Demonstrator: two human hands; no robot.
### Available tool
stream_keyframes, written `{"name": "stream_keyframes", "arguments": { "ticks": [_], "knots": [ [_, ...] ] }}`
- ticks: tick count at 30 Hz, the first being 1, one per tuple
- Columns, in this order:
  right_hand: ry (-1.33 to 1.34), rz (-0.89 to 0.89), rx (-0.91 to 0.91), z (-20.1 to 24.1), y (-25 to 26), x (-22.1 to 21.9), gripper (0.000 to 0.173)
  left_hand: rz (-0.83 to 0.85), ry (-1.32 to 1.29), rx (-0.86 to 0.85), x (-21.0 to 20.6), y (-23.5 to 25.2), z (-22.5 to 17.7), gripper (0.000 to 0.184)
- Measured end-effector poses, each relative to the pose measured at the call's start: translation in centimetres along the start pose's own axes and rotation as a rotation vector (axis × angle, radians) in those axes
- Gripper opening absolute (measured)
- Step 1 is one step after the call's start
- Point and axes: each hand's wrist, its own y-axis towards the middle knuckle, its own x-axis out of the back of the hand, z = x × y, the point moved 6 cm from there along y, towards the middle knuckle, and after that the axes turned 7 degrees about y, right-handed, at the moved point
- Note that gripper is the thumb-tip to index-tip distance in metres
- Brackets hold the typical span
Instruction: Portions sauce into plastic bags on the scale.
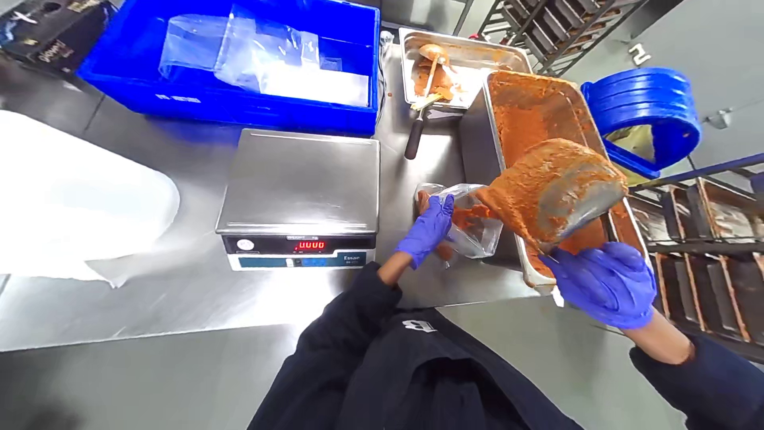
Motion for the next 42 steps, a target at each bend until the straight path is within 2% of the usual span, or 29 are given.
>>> {"name": "stream_keyframes", "arguments": {
  "ticks": [4,7,12,16,20,24,26,29,33,35,36,37,38,40,42],
  "knots": [
    [-0.011,0.075,0.07,0.4,-1.0,-2.1,0.012,-0.002,-0.097,0.046,0.0,0.0,0.5,0.055],
    [0.029,0.06,0.092,0.1,-1.1,-3.1,0.013,0.007,-0.123,0.024,0.0,0.0,0.5,0.053],
    [-0.018,0.011,0.065,-0.1,-1.2,-2.4,0.015,0.028,-0.056,0.028,0.2,-0.1,0.4,0.05],
    [0.031,-0.05,-0.043,-0.8,-0.1,-1.2,0.022,0.022,0.012,0.028,0.4,0.0,0.6,0.049],
    [0.333,-0.144,-0.442,-3.1,0.3,-0.4,0.022,0.013,-0.075,0.071,0.6,-0.1,1.1,0.053],
    [0.606,-0.285,-0.963,-5.7,-0.9,-0.5,0.007,0.025,-0.08,0.094,0.4,0.1,1.2,0.055],
    [0.758,-0.395,-1.159,-6.7,-1.7,-0.3,0.021,0.015,-0.115,0.116,0.4,0.1,1.7,0.056],
    [0.859,-0.525,-1.298,-8.6,-3.7,0.9,0.026,0.021,-0.201,0.143,0.4,-0.1,2.0,0.058],
    [0.805,-0.538,-1.389,-12.5,-6.6,1.8,0.028,0.03,-0.27,0.147,0.3,-0.2,2.4,0.058],
    [0.661,-0.37,-1.534,-14.6,-8.7,0.7,0.019,0.036,-0.262,0.15,0.5,-0.4,2.3,0.058],
    [0.541,-0.18,-1.628,-15.4,-9.4,-0.2,0.012,0.03,-0.251,0.157,0.6,-0.5,2.3,0.058],
    [0.44,0.062,-1.708,-15.9,-9.8,-1.5,0.014,0.025,-0.238,0.164,0.6,-0.5,2.4,0.058],
    [0.386,0.307,-1.757,-16.1,-10.2,-3.4,0.026,0.025,-0.218,0.168,0.6,-0.5,2.6,0.058],
    [0.344,0.707,-1.737,-16.6,-11.6,-7.8,0.034,0.02,-0.162,0.168,0.8,-0.5,3.1,0.059],
    [0.384,0.978,-1.596,-16.4,-12.9,-11.1,0.034,0.009,-0.085,0.179,1.2,-0.7,3.4,0.058]
  ]
}}
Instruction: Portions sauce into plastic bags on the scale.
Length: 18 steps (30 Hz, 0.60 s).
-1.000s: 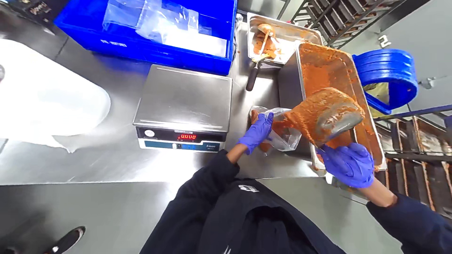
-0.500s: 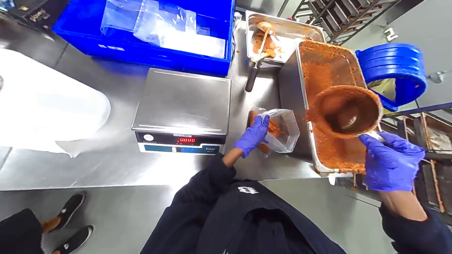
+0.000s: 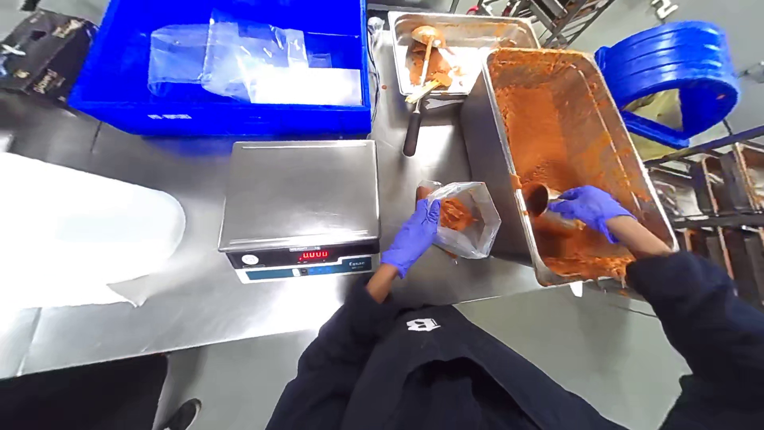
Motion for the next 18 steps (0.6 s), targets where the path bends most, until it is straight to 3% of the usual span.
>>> {"name": "stream_keyframes", "arguments": {
  "ticks": [1,3,6,8,9,11,12,13,15,18],
  "knots": [
    [-0.059,0.034,0.076,0.3,0.3,-0.4,0.033,-0.027,0.044,0.007,0.3,-0.1,0.2,0.058],
    [-0.075,-0.061,0.28,1.9,-1.9,1.1,0.037,-0.115,0.137,0.009,1.0,-0.3,0.3,0.057],
    [0.287,-0.195,0.525,3.8,-11.1,3.0,0.041,-0.236,0.232,-0.127,1.7,-0.2,-0.4,0.065],
    [0.616,-0.056,0.587,4.7,-16.8,-0.6,0.048,-0.19,0.325,-0.166,2.0,0.2,-1.9,0.071],
    [0.693,0.016,0.587,5.1,-18.4,-3.8,0.063,-0.148,0.389,-0.158,2.0,0.6,-2.8,0.072],
    [0.814,0.06,0.526,6.0,-18.7,-11.1,0.094,-0.042,0.527,-0.141,1.9,1.5,-4.6,0.077],
    [0.942,0.045,0.458,6.5,-18.0,-14.4,0.096,0.007,0.577,-0.148,1.7,1.7,-5.3,0.077],
    [1.113,0.026,0.364,7.0,-16.9,-17.2,0.089,0.047,0.613,-0.157,1.6,1.8,-5.9,0.076],
    [1.453,-0.013,0.152,8.4,-14.7,-20.9,0.058,0.103,0.608,-0.165,1.5,2.0,-6.4,0.071],
    [1.711,-0.063,0.008,10.1,-13.3,-21.8,0.027,0.169,0.486,-0.131,1.2,3.9,-6.0,0.06]
  ]
}}
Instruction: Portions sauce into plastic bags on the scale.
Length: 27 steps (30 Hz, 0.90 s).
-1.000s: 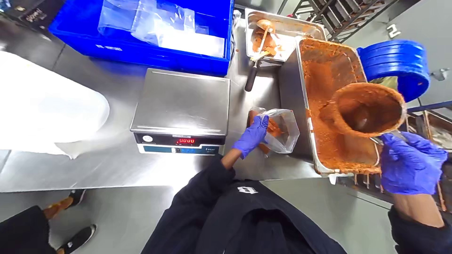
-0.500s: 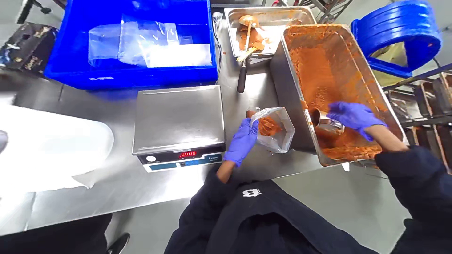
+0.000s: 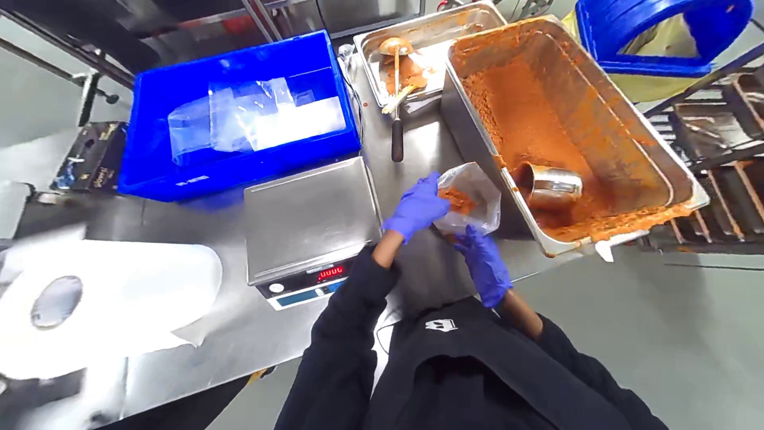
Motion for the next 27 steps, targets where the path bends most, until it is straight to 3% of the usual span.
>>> {"name": "stream_keyframes", "arguments": {
  "ticks": [1,5,8,12,14,19,22,24,27],
  "knots": [
    [0.035,0.0,0.012,0.4,0.1,-0.3,0.024,0.015,-0.055,0.006,-0.1,1.1,0.5,0.054],
    [0.021,-0.001,0.082,2.6,-0.3,-0.5,0.036,0.058,-0.059,0.034,0.6,2.8,2.1,0.041],
    [0.109,0.054,0.012,1.9,-0.9,0.3,0.036,0.083,-0.004,0.069,0.9,-0.2,4.6,0.043],
    [0.138,0.153,-0.12,0.1,-1.4,1.5,0.03,0.06,-0.124,0.089,0.1,-3.6,7.8,0.056],
    [0.098,0.162,-0.115,0.3,-1.2,0.3,0.026,0.014,-0.09,0.113,-0.2,-3.3,7.0,0.064],
    [0.081,0.061,0.027,5.2,0.1,-3.8,0.021,-0.14,0.164,0.191,1.9,-0.5,2.5,0.058],
    [0.106,0.103,0.132,7.8,-3.1,-3.4,0.025,-0.344,0.18,0.215,4.6,-3.3,0.2,0.052],
    [0.149,0.114,0.147,7.0,-4.5,-2.0,0.029,-0.451,0.188,0.21,4.7,-4.9,-0.3,0.047],
    [0.178,0.042,0.071,3.0,-2.8,0.4,0.031,-0.342,0.249,0.281,2.1,-3.4,1.2,0.046]
  ]
}}
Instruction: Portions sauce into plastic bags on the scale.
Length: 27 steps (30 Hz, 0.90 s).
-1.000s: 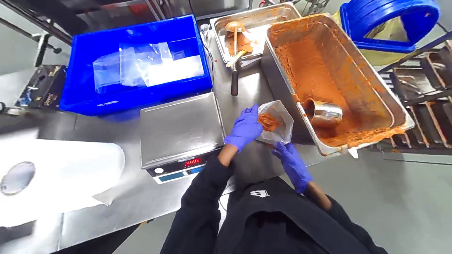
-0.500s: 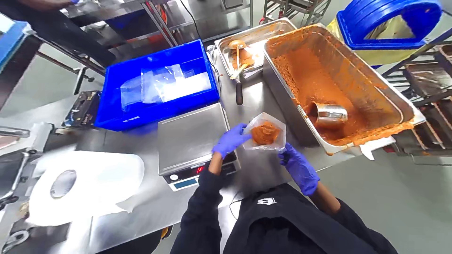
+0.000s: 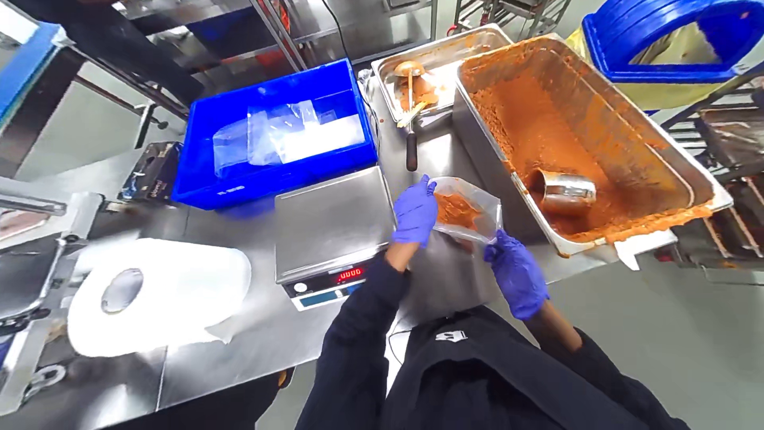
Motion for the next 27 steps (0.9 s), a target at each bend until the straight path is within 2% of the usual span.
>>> {"name": "stream_keyframes", "arguments": {
  "ticks": [3,6,8,9,11,12,13,15,16,17,19,21,23,25,27],
  "knots": [
    [0.052,-0.054,0.001,-0.8,1.7,0.5,0.03,0.067,-0.017,-0.002,-1.4,1.1,-0.4,0.047],
    [0.041,0.029,0.023,0.0,1.3,0.3,0.023,0.102,-0.042,0.002,-1.5,1.3,-0.4,0.049],
    [-0.054,0.121,-0.025,0.8,1.0,0.1,0.016,0.114,-0.027,0.012,-1.6,1.8,-0.8,0.051],
    [-0.168,0.183,-0.057,1.6,0.4,0.0,0.021,0.119,-0.018,0.013,-1.7,2.0,-1.1,0.053],
    [-0.504,0.371,-0.071,5.2,-1.6,0.2,0.062,0.133,0.002,0.011,-1.8,2.1,-1.4,0.054],
    [-0.675,0.451,0.04,8.4,-2.4,0.2,0.065,0.137,0.008,0.009,-1.8,2.2,-1.4,0.054],
    [-0.789,0.477,0.245,12.3,-3.0,0.4,0.057,0.138,0.006,0.007,-1.8,2.1,-1.5,0.053],
    [-0.99,0.368,0.643,20.4,-2.3,1.2,0.043,0.126,-0.002,0.011,-1.9,2.0,-1.6,0.052],
    [-1.149,0.266,0.736,23.2,-0.8,1.5,0.043,0.118,0.002,0.016,-1.9,2.0,-1.5,0.052],
    [-1.341,0.198,0.718,24.9,1.4,1.5,0.044,0.109,0.007,0.022,-1.8,2.1,-1.6,0.052],
    [-1.661,0.209,0.468,24.9,7.1,1.7,0.042,0.092,0.024,0.035,-1.7,2.2,-1.9,0.05],
    [-1.933,0.262,0.13,22.2,12.4,2.6,0.046,0.088,0.038,0.029,-1.7,2.4,-2.2,0.048],
    [-2.113,0.342,-0.138,19.3,15.3,3.6,0.046,0.092,0.041,-0.033,-1.9,2.7,-2.5,0.045],
    [-2.186,0.459,-0.268,17.3,16.7,3.9,0.048,0.133,0.027,-0.149,-2.0,3.2,-2.8,0.045],
    [-2.134,0.525,-0.26,16.2,17.7,3.6,0.049,0.23,0.006,-0.209,-2.0,3.7,-3.1,0.046]
  ]
}}
